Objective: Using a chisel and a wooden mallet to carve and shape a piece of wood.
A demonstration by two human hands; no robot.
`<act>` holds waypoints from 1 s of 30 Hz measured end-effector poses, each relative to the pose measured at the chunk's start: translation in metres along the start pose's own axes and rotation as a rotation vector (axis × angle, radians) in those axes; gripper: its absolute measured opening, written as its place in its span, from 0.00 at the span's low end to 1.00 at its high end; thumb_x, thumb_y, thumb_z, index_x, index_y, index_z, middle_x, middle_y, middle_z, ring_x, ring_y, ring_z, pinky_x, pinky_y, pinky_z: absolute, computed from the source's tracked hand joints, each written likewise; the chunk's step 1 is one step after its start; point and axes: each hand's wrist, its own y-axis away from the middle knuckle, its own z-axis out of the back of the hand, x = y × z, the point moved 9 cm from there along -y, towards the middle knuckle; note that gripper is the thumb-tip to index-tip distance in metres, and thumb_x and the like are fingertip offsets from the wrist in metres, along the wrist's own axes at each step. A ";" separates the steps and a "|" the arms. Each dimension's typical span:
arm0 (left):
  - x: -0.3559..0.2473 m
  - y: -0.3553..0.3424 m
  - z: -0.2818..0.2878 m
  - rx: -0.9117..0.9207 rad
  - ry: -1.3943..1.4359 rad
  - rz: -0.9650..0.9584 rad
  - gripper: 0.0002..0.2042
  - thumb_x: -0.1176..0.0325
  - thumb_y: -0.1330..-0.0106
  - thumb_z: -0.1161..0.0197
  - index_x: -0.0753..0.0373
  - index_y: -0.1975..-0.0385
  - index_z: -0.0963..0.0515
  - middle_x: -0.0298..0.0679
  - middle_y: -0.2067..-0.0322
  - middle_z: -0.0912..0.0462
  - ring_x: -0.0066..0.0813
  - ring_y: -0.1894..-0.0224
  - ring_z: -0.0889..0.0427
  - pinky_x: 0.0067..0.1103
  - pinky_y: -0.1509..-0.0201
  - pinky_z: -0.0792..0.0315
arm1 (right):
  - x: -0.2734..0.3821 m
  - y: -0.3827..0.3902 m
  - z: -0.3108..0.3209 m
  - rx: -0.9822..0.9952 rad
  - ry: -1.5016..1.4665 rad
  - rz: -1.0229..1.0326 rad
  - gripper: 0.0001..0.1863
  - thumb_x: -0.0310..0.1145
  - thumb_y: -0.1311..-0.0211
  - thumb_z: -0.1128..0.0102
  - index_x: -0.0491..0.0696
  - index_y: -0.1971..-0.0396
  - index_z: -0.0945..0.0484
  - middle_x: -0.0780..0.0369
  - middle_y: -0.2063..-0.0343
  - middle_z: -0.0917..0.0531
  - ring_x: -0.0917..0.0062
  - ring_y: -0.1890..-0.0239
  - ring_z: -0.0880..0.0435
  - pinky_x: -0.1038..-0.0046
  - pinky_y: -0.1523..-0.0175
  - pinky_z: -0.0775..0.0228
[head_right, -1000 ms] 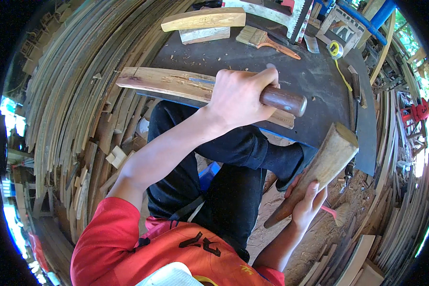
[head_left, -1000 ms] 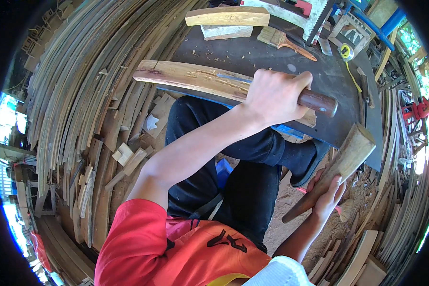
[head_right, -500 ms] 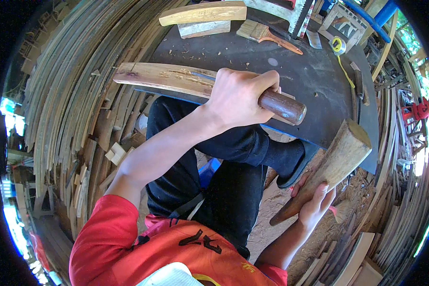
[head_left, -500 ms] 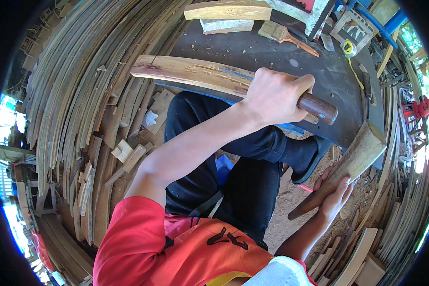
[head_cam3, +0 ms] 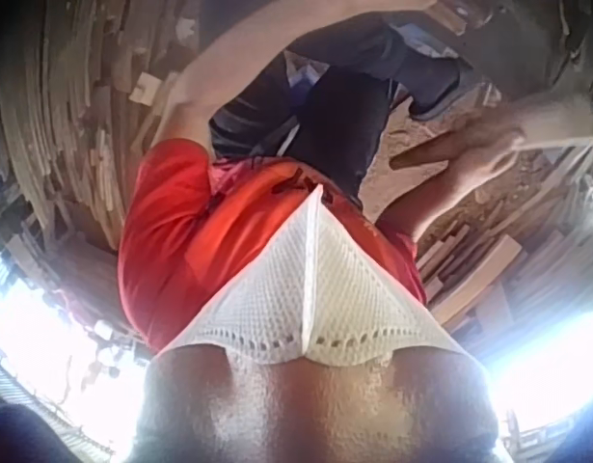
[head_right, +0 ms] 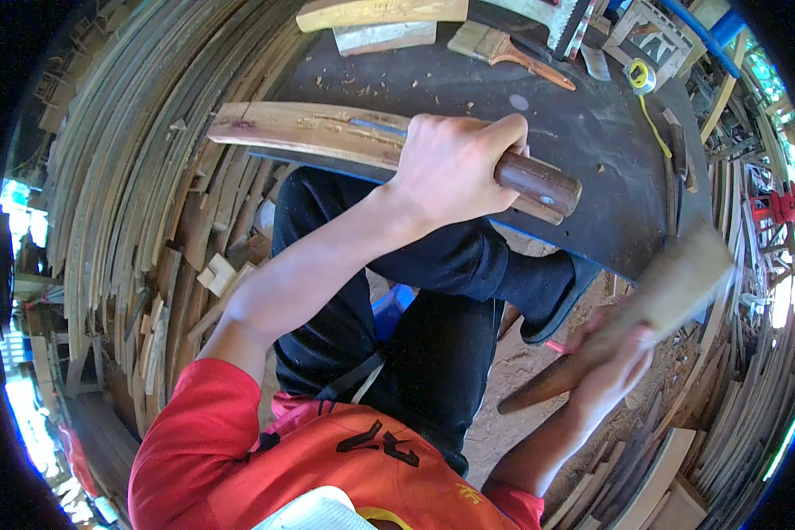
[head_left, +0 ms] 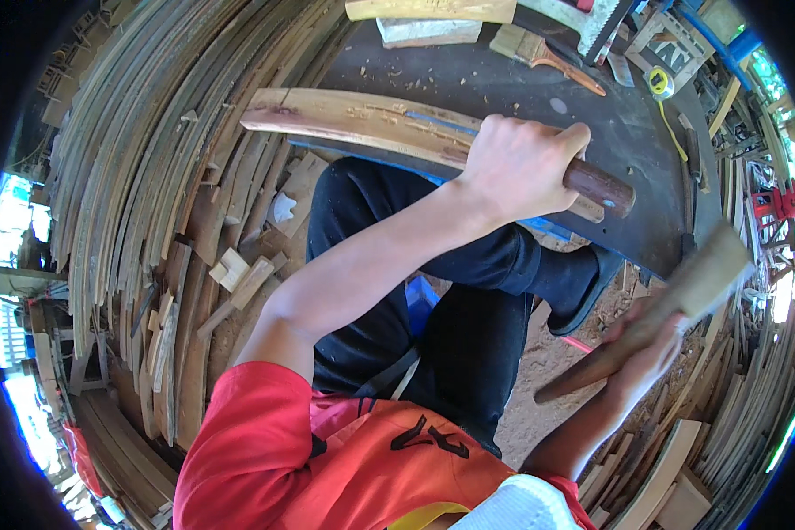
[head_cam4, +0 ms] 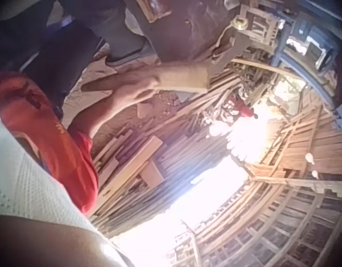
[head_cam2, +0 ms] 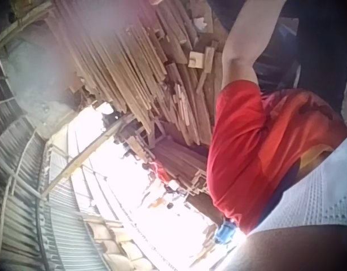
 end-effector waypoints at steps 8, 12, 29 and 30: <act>-0.004 -0.004 0.013 -0.071 0.064 -0.035 0.08 0.65 0.50 0.31 0.55 0.75 0.25 0.38 0.87 0.23 0.41 0.82 0.18 0.33 0.77 0.26 | -0.018 0.003 0.006 0.025 -0.059 0.003 0.40 0.64 0.28 0.54 0.36 0.43 0.34 0.56 0.74 0.26 0.71 0.82 0.27 0.71 0.78 0.34; -0.001 -0.010 0.014 -0.020 0.041 0.003 0.08 0.67 0.50 0.31 0.55 0.73 0.23 0.38 0.84 0.21 0.42 0.80 0.17 0.34 0.75 0.25 | -0.026 0.008 -0.004 0.144 0.017 0.038 0.41 0.65 0.30 0.50 0.34 0.45 0.33 0.54 0.74 0.26 0.70 0.82 0.27 0.71 0.78 0.33; 0.023 -0.035 -0.007 0.317 0.049 0.209 0.12 0.57 0.42 0.35 0.60 0.76 0.16 0.47 0.78 0.16 0.51 0.68 0.14 0.38 0.57 0.19 | 0.029 -0.033 -0.019 0.094 -0.108 0.065 0.34 0.58 0.24 0.57 0.36 0.48 0.29 0.55 0.73 0.21 0.74 0.84 0.24 0.75 0.81 0.34; 0.024 -0.034 -0.006 0.313 0.058 0.211 0.12 0.57 0.42 0.35 0.60 0.75 0.16 0.47 0.78 0.16 0.51 0.68 0.14 0.39 0.57 0.19 | 0.034 -0.037 -0.020 0.069 -0.241 0.065 0.33 0.57 0.23 0.59 0.36 0.48 0.29 0.55 0.73 0.21 0.73 0.84 0.24 0.75 0.81 0.34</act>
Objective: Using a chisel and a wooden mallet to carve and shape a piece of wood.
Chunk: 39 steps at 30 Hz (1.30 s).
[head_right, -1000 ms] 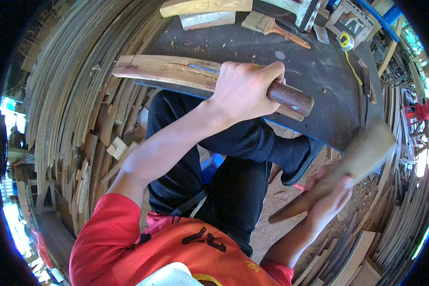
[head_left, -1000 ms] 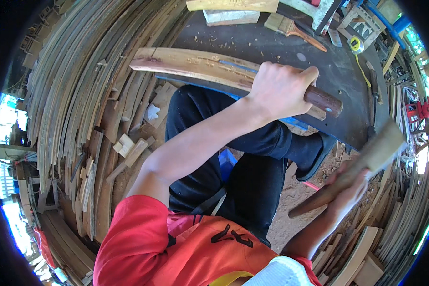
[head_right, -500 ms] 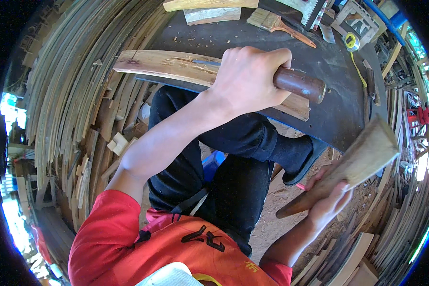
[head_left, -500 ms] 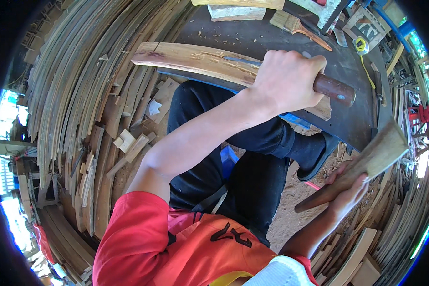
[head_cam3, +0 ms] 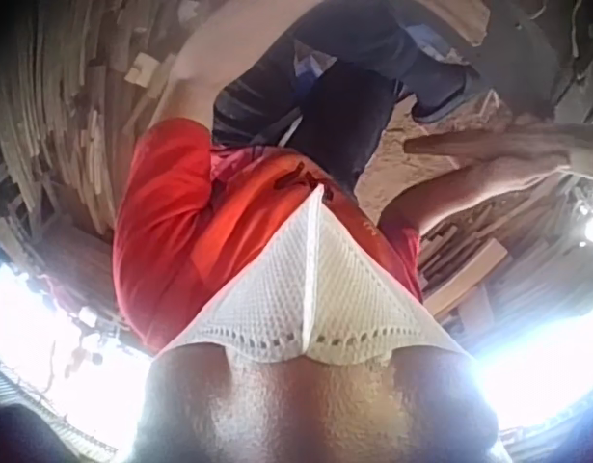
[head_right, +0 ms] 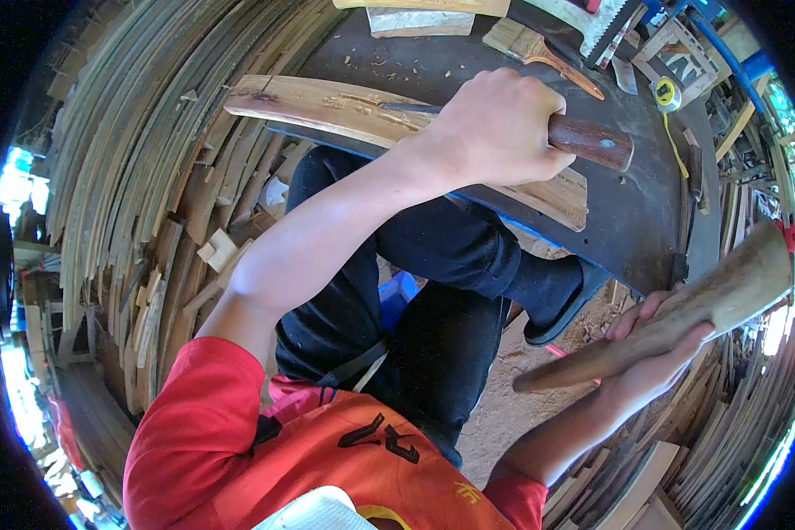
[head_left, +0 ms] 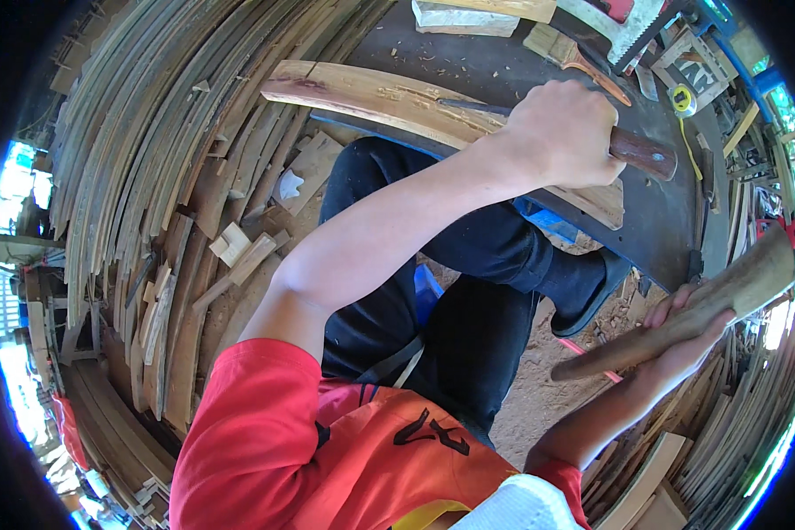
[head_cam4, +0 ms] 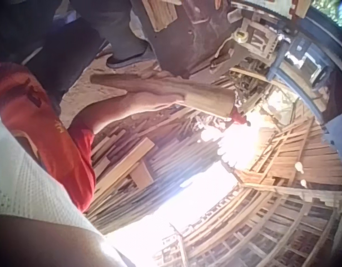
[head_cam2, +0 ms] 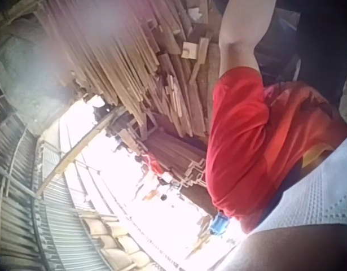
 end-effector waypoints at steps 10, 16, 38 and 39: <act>0.006 0.003 0.004 0.006 0.030 0.012 0.12 0.57 0.44 0.34 0.59 0.75 0.15 0.49 0.76 0.16 0.51 0.66 0.14 0.39 0.55 0.19 | 0.002 -0.007 -0.006 -0.036 0.025 -0.001 0.33 0.60 0.22 0.65 0.41 0.51 0.27 0.59 0.71 0.21 0.77 0.79 0.23 0.75 0.79 0.34; 0.020 0.004 0.007 0.030 -0.018 0.016 0.11 0.56 0.44 0.34 0.58 0.74 0.14 0.49 0.75 0.15 0.51 0.65 0.14 0.39 0.55 0.19 | -0.029 0.005 -0.025 0.093 0.478 -0.093 0.31 0.57 0.23 0.56 0.39 0.48 0.28 0.60 0.77 0.23 0.77 0.85 0.28 0.74 0.81 0.34; 0.021 0.013 -0.003 0.123 -0.098 0.045 0.12 0.57 0.45 0.32 0.58 0.68 0.13 0.49 0.71 0.13 0.50 0.63 0.12 0.37 0.53 0.18 | -0.054 0.019 -0.003 -0.277 0.190 -0.225 0.34 0.62 0.24 0.61 0.42 0.55 0.26 0.60 0.78 0.24 0.75 0.85 0.26 0.73 0.82 0.37; 0.022 0.014 -0.004 0.129 -0.099 0.035 0.12 0.58 0.45 0.32 0.58 0.67 0.13 0.49 0.71 0.13 0.50 0.63 0.12 0.37 0.53 0.18 | -0.065 0.026 -0.029 0.034 0.356 -0.262 0.34 0.63 0.25 0.60 0.42 0.55 0.26 0.60 0.79 0.24 0.75 0.86 0.27 0.73 0.83 0.37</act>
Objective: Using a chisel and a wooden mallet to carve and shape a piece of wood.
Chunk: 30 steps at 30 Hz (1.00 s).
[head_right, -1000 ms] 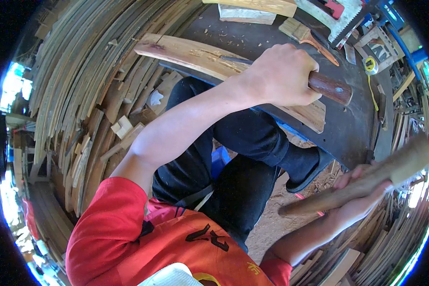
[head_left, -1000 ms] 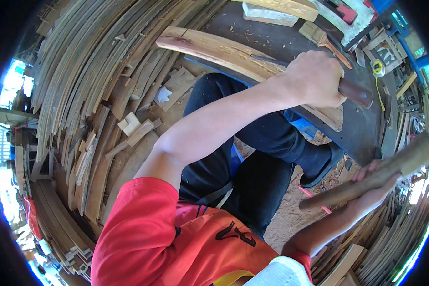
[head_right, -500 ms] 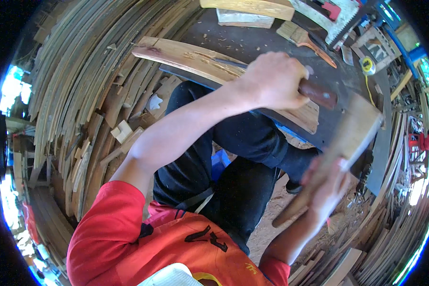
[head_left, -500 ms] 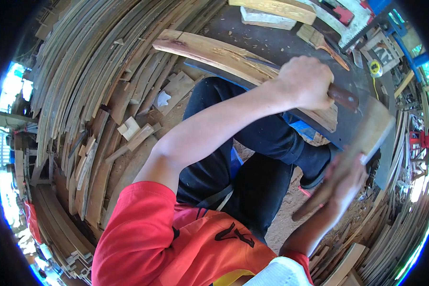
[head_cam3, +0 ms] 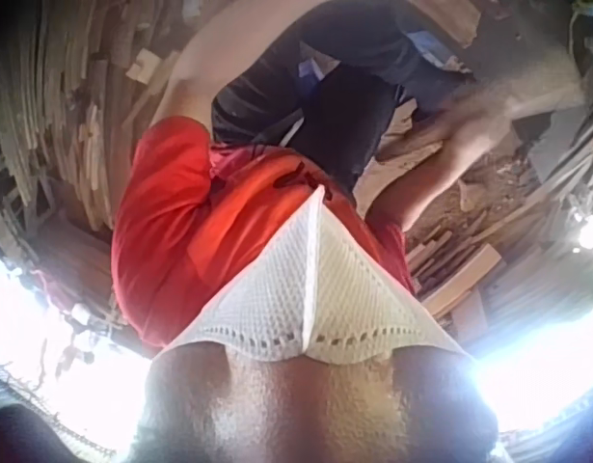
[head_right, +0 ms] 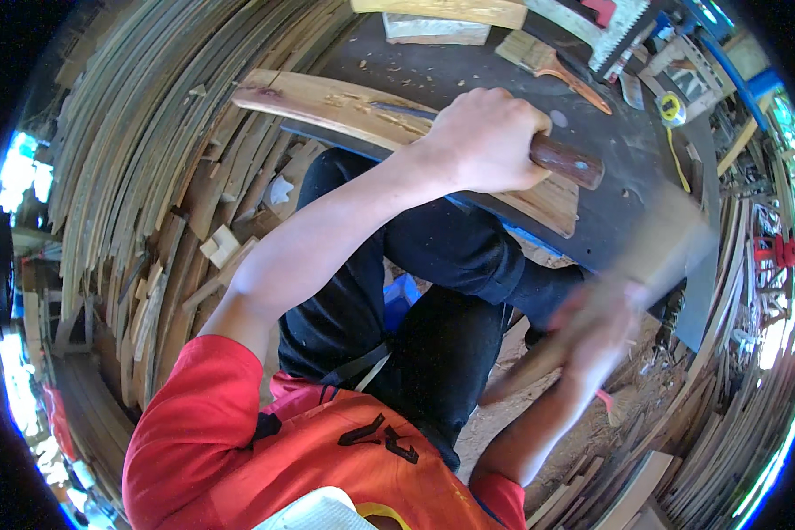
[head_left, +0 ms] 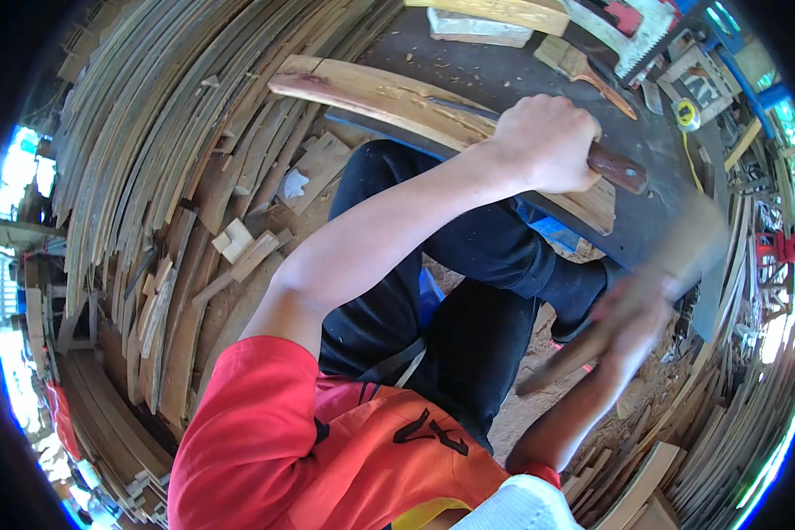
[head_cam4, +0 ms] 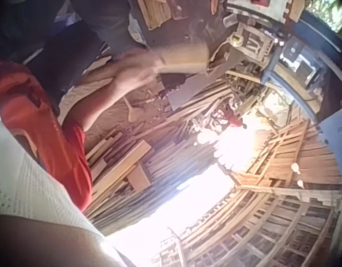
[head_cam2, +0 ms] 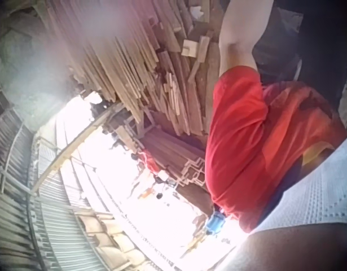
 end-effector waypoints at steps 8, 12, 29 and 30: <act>0.003 0.003 -0.001 -0.030 0.014 0.009 0.10 0.59 0.46 0.33 0.59 0.70 0.15 0.48 0.73 0.14 0.49 0.64 0.12 0.37 0.53 0.18 | -0.017 -0.006 0.033 -0.150 -0.126 0.001 0.31 0.58 0.25 0.59 0.40 0.56 0.24 0.59 0.79 0.23 0.74 0.86 0.26 0.74 0.82 0.35; 0.005 0.009 0.000 -0.022 0.015 0.002 0.09 0.60 0.46 0.32 0.57 0.70 0.15 0.47 0.74 0.14 0.48 0.66 0.12 0.38 0.55 0.18 | -0.018 0.015 -0.025 0.256 0.004 -0.053 0.33 0.59 0.25 0.55 0.38 0.53 0.26 0.58 0.80 0.24 0.74 0.87 0.27 0.73 0.84 0.37; 0.134 0.105 0.211 -0.341 -0.050 0.415 0.20 0.48 0.37 0.28 0.63 0.68 0.16 0.32 0.81 0.20 0.20 0.79 0.22 0.23 0.73 0.27 | -0.081 0.037 0.019 0.287 -0.174 -0.050 0.29 0.54 0.26 0.48 0.39 0.48 0.28 0.56 0.73 0.22 0.76 0.82 0.26 0.75 0.82 0.36; 0.130 0.099 0.185 -0.197 -0.141 0.359 0.21 0.48 0.37 0.28 0.63 0.62 0.14 0.37 0.75 0.14 0.26 0.72 0.16 0.27 0.63 0.22 | -0.080 0.038 0.018 0.297 -0.169 -0.057 0.29 0.54 0.26 0.47 0.39 0.47 0.29 0.56 0.71 0.21 0.76 0.80 0.25 0.75 0.81 0.35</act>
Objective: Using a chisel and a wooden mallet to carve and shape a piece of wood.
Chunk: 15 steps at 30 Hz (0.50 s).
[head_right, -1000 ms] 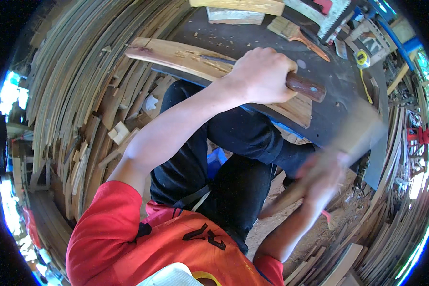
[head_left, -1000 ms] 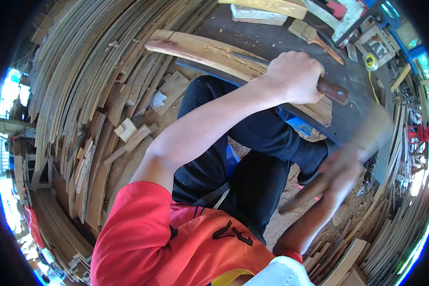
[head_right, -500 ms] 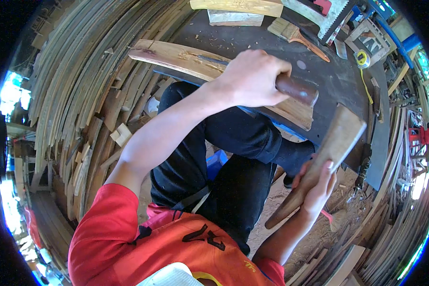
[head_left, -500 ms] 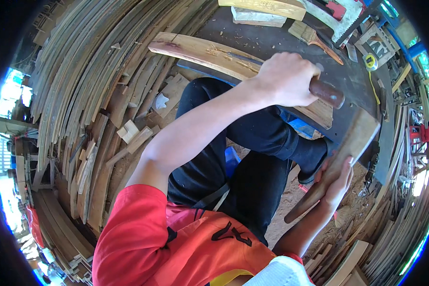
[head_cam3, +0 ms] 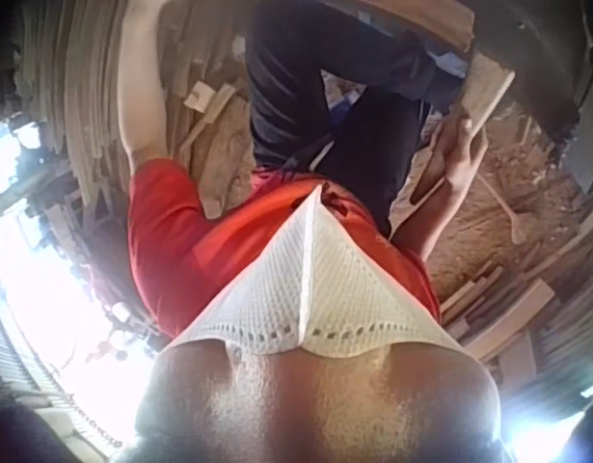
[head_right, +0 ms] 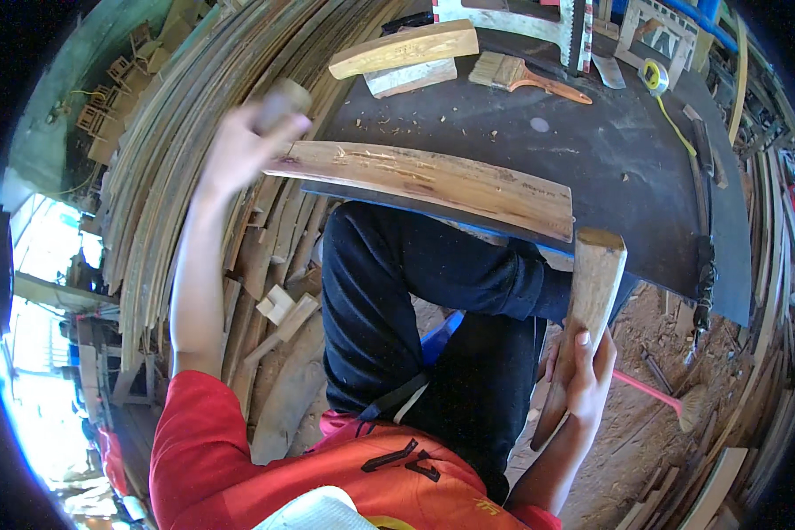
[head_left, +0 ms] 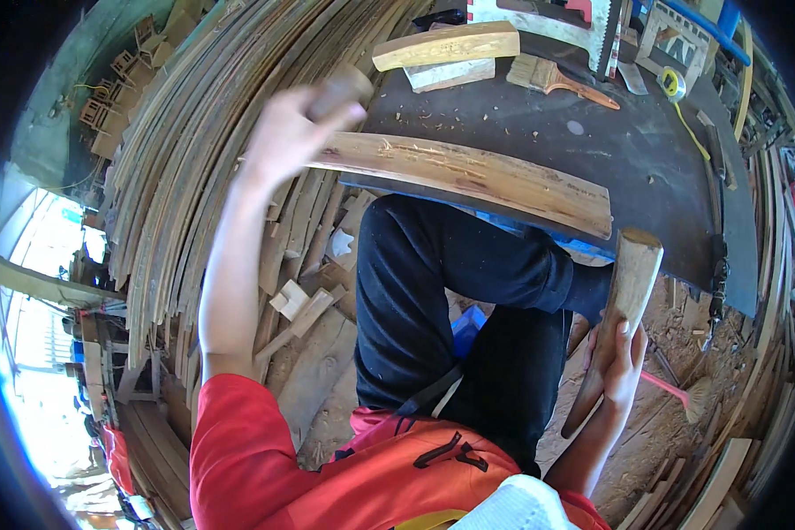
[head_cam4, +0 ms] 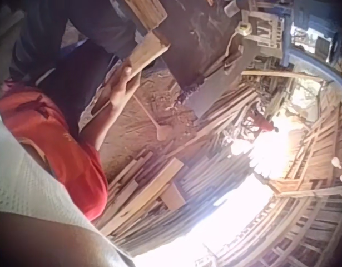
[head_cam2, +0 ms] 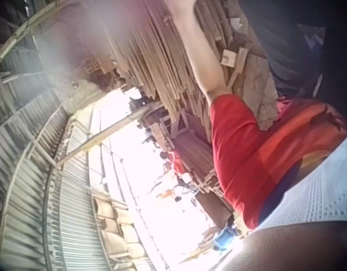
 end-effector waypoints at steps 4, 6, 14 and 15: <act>-0.023 0.002 -0.072 0.219 -0.223 -0.144 0.15 0.55 0.37 0.29 0.61 0.59 0.14 0.44 0.65 0.12 0.41 0.62 0.12 0.33 0.54 0.21 | 0.004 0.001 -0.003 0.078 0.024 0.013 0.30 0.52 0.26 0.46 0.38 0.42 0.30 0.55 0.64 0.21 0.76 0.74 0.22 0.74 0.78 0.31; -0.034 0.000 -0.077 0.164 -0.222 -0.188 0.13 0.59 0.38 0.28 0.62 0.61 0.14 0.46 0.65 0.13 0.46 0.63 0.14 0.35 0.54 0.22 | 0.004 0.005 0.003 0.048 0.049 0.028 0.30 0.51 0.25 0.46 0.38 0.42 0.30 0.55 0.63 0.21 0.76 0.73 0.22 0.74 0.77 0.31; -0.036 -0.010 -0.089 0.196 -0.318 -0.170 0.13 0.59 0.39 0.29 0.60 0.61 0.14 0.47 0.64 0.13 0.48 0.59 0.14 0.37 0.52 0.22 | -0.007 0.008 0.015 -0.020 0.056 0.010 0.27 0.52 0.25 0.47 0.39 0.47 0.28 0.59 0.76 0.23 0.79 0.83 0.26 0.76 0.80 0.35; -0.034 -0.011 -0.094 0.240 -0.323 -0.146 0.13 0.59 0.40 0.29 0.60 0.61 0.14 0.47 0.64 0.13 0.48 0.59 0.14 0.37 0.52 0.22 | -0.004 0.009 0.016 -0.020 0.080 0.013 0.27 0.52 0.25 0.47 0.39 0.47 0.28 0.59 0.76 0.23 0.79 0.83 0.26 0.76 0.80 0.35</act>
